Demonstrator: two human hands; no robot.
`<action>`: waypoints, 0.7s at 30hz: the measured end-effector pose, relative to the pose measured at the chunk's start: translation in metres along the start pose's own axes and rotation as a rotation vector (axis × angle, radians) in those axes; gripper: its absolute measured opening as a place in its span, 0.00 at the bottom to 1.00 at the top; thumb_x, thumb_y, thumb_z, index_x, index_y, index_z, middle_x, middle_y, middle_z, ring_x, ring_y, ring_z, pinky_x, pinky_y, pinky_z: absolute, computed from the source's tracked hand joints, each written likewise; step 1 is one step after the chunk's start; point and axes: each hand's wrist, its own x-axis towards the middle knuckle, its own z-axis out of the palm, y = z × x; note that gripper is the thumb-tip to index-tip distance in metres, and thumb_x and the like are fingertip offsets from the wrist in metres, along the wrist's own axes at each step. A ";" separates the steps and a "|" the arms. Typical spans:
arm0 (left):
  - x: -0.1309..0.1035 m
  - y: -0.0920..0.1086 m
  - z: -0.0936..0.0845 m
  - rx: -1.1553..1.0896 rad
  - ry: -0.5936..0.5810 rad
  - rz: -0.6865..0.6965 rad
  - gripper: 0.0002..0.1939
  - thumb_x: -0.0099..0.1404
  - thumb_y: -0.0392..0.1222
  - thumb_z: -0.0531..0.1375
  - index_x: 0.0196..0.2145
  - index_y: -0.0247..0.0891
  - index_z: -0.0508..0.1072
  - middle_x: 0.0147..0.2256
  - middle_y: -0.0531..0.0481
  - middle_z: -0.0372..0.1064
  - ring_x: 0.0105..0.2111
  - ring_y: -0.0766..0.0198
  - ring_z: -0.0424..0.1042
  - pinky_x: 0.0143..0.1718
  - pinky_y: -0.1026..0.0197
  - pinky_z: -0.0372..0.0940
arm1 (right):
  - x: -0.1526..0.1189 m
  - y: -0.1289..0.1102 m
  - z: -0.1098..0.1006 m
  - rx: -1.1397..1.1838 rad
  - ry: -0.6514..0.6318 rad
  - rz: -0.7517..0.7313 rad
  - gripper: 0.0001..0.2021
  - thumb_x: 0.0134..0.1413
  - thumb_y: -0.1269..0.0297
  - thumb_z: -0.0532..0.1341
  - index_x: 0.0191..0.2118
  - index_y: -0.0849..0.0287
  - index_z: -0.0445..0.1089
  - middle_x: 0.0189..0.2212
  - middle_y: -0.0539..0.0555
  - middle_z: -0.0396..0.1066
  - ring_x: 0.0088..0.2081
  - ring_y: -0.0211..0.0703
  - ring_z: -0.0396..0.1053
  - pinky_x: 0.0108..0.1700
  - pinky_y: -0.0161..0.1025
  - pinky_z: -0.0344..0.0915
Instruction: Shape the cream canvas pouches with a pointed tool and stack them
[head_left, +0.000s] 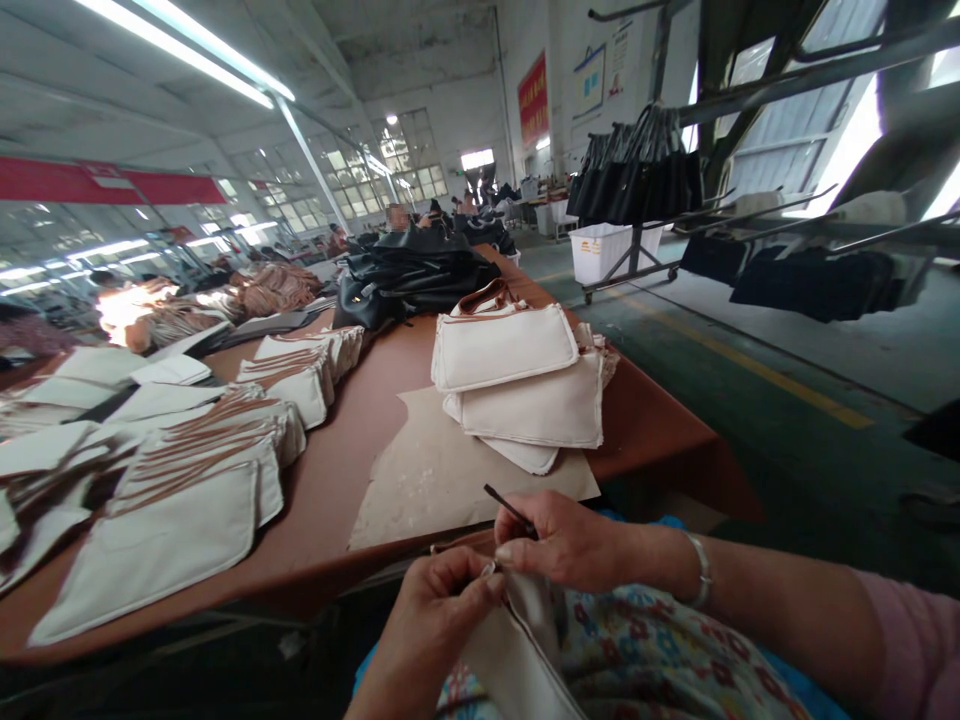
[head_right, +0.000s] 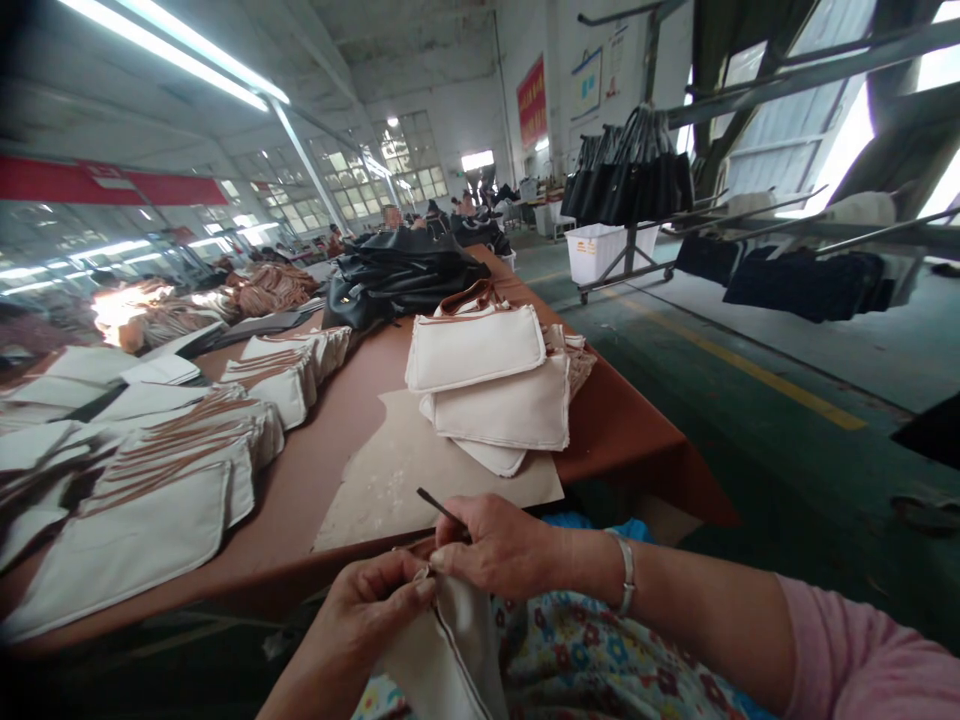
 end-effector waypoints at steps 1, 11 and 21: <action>-0.001 0.000 0.001 -0.019 0.021 -0.002 0.23 0.46 0.57 0.72 0.22 0.33 0.73 0.18 0.55 0.64 0.18 0.70 0.56 0.20 0.69 0.50 | -0.004 -0.003 -0.005 -0.089 0.050 -0.068 0.09 0.55 0.61 0.59 0.37 0.62 0.67 0.30 0.51 0.67 0.31 0.38 0.62 0.34 0.35 0.60; -0.001 -0.002 0.009 0.043 0.164 0.021 0.16 0.47 0.51 0.71 0.25 0.33 0.77 0.20 0.52 0.70 0.19 0.69 0.60 0.19 0.69 0.54 | -0.046 -0.025 -0.024 -0.027 -0.341 0.200 0.14 0.65 0.62 0.47 0.29 0.59 0.62 0.18 0.47 0.62 0.19 0.34 0.61 0.23 0.30 0.57; -0.002 0.003 0.019 0.192 0.212 0.090 0.09 0.51 0.44 0.65 0.25 0.34 0.76 0.19 0.53 0.69 0.20 0.67 0.60 0.20 0.67 0.54 | -0.046 -0.014 -0.017 0.064 -0.364 0.267 0.11 0.62 0.66 0.50 0.28 0.58 0.59 0.18 0.47 0.61 0.17 0.32 0.59 0.18 0.28 0.55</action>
